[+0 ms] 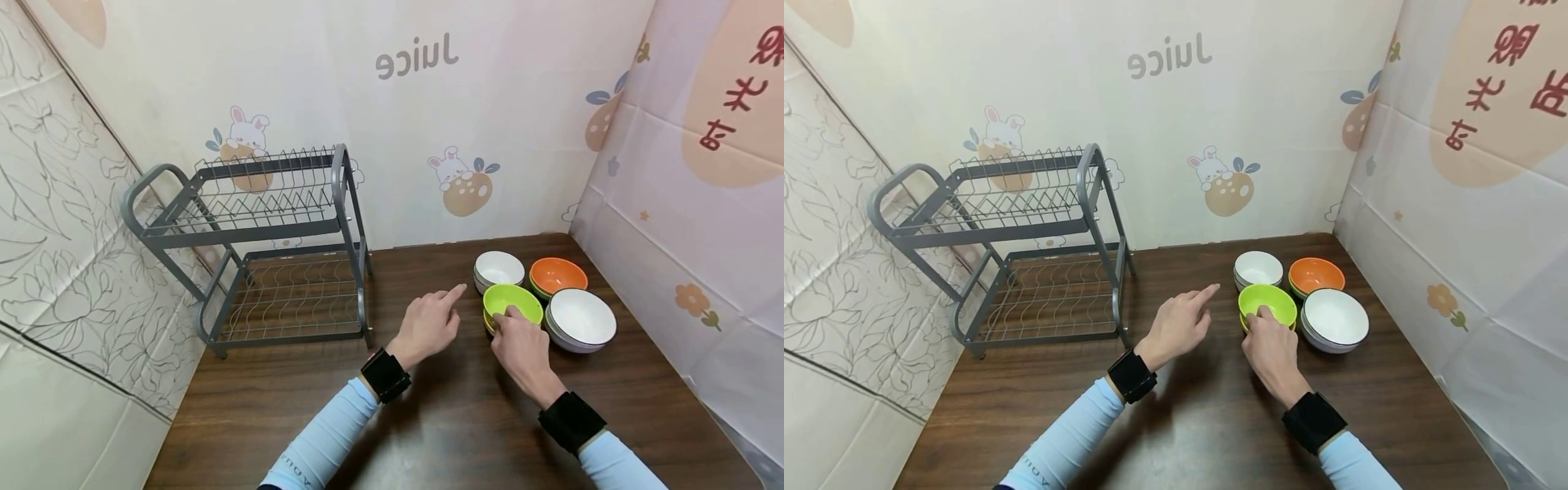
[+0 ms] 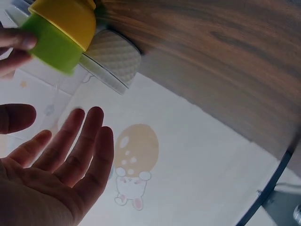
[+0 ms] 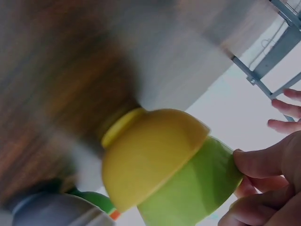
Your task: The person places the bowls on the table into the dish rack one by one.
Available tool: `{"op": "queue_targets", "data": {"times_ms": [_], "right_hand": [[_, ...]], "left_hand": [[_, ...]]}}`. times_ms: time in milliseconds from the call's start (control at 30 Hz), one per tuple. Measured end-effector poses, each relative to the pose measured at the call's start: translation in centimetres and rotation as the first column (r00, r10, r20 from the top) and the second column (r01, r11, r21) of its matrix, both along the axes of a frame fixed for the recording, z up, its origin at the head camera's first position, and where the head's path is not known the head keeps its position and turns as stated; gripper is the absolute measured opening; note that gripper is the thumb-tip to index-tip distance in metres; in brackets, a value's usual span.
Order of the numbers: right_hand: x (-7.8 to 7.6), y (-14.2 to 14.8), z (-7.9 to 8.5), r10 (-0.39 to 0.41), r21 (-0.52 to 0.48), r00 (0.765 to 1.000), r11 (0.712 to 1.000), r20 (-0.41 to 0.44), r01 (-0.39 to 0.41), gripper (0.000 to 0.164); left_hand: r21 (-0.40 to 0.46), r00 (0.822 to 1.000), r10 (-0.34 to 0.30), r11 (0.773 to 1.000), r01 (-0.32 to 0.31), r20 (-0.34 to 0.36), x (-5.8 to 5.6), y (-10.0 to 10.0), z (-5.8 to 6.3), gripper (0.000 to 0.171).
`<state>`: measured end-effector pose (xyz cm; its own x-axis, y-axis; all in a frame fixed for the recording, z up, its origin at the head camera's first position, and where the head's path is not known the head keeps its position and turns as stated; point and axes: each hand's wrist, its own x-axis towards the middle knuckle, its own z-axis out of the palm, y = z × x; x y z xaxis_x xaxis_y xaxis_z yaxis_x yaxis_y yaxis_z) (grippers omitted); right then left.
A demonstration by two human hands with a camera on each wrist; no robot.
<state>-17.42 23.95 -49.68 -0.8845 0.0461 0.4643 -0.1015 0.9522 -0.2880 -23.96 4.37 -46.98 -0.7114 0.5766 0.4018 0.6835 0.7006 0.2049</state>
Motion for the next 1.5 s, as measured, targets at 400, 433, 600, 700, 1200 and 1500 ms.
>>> {"op": "queue_targets", "data": {"times_ms": [400,433,600,700,1200,1500], "right_hand": [[-1.2,-2.1,1.6,0.151,0.042,0.939,0.989,-0.310,-0.145,0.017],[-1.3,-2.3,1.7,0.165,0.049,0.929,0.986,-0.330,-0.158,0.017],[-1.9,-3.3,2.0,0.221,0.071,0.886,0.975,-0.407,-0.211,0.020],[-2.2,-3.9,2.1,0.248,0.078,0.871,0.968,-0.423,-0.238,0.023],[-3.1,-6.3,2.4,0.360,0.063,0.809,0.925,-0.465,-0.376,0.021],[-3.3,-7.3,2.4,0.420,0.078,0.758,0.893,-0.499,-0.443,0.027]], "left_hand": [[0.080,0.987,0.028,0.996,-0.041,0.161,-0.4,-1.0,0.4,0.053],[0.089,0.987,0.026,0.995,-0.040,0.158,-0.4,-1.1,0.4,0.054],[0.128,0.990,0.037,0.990,-0.054,0.134,-0.8,-2.1,0.5,0.057],[0.155,0.992,0.053,0.985,-0.071,0.116,-1.0,-2.7,0.6,0.060],[0.288,0.996,-0.070,0.956,0.049,0.063,-2.3,-6.2,0.8,0.075],[0.395,0.984,-0.151,0.913,0.104,0.091,-2.5,-7.7,0.8,0.071]]}}
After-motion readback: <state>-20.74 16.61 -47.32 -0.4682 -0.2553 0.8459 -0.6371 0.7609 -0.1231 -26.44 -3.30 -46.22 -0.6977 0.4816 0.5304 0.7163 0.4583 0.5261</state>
